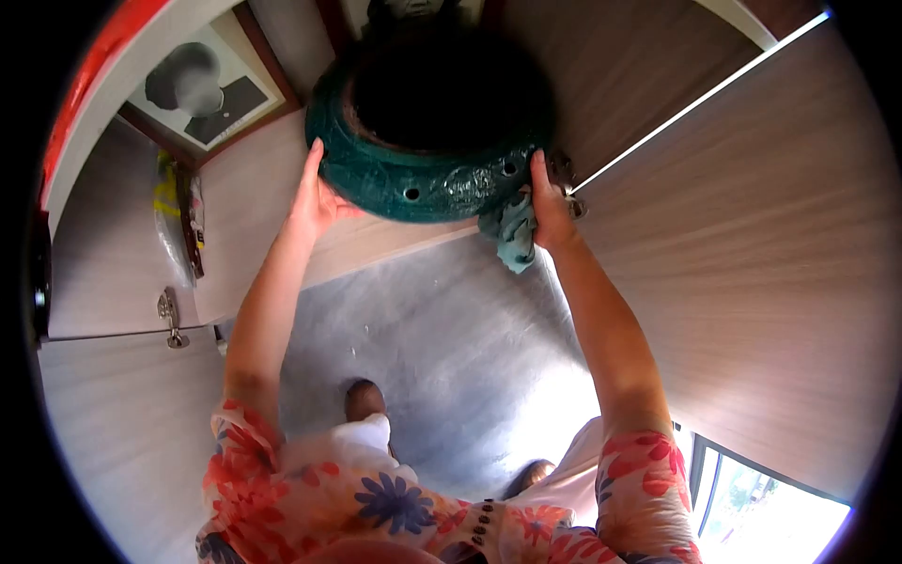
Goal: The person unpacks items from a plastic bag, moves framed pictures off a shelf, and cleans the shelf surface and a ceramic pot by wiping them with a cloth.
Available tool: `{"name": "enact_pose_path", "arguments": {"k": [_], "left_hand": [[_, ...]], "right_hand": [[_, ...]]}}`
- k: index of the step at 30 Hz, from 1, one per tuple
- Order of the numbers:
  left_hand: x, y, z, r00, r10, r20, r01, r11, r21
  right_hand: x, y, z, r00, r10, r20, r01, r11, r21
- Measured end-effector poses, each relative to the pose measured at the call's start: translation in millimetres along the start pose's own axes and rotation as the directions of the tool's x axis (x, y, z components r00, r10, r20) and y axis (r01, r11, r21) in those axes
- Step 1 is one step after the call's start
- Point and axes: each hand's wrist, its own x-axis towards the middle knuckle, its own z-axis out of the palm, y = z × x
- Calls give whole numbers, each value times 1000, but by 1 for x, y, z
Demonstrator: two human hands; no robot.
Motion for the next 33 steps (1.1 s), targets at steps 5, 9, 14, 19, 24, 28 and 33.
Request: {"name": "enact_pose_path", "arguments": {"k": [5, 9, 14, 19, 24, 28, 33], "left_hand": [[2, 3, 0, 996, -42, -73, 41, 999, -5], [0, 6, 2, 997, -14, -71, 15, 1000, 10], [-4, 5, 6, 996, 40, -75, -37, 998, 43], [4, -5, -10, 997, -12, -70, 6, 996, -94], [-39, -80, 6, 1000, 14, -1, -13, 995, 100], [-87, -153, 72, 925, 210, 318, -377, 621, 687], [-99, -162, 36, 915, 285, 287, -398, 511, 761]], "right_hand": [[-10, -6, 16, 987, 156, 38, -159, 984, 85], [-11, -10, 25, 989, 142, -35, -140, 989, 58], [1, -4, 12, 988, 141, 68, -145, 987, 66], [-20, -10, 26, 982, 172, 79, -174, 984, 25], [-70, 41, 19, 949, 305, -75, -299, 951, 81], [-120, 80, 67, 872, 489, -39, -472, 858, 201], [-146, 93, 66, 844, 501, 193, -516, 856, 31]]}}
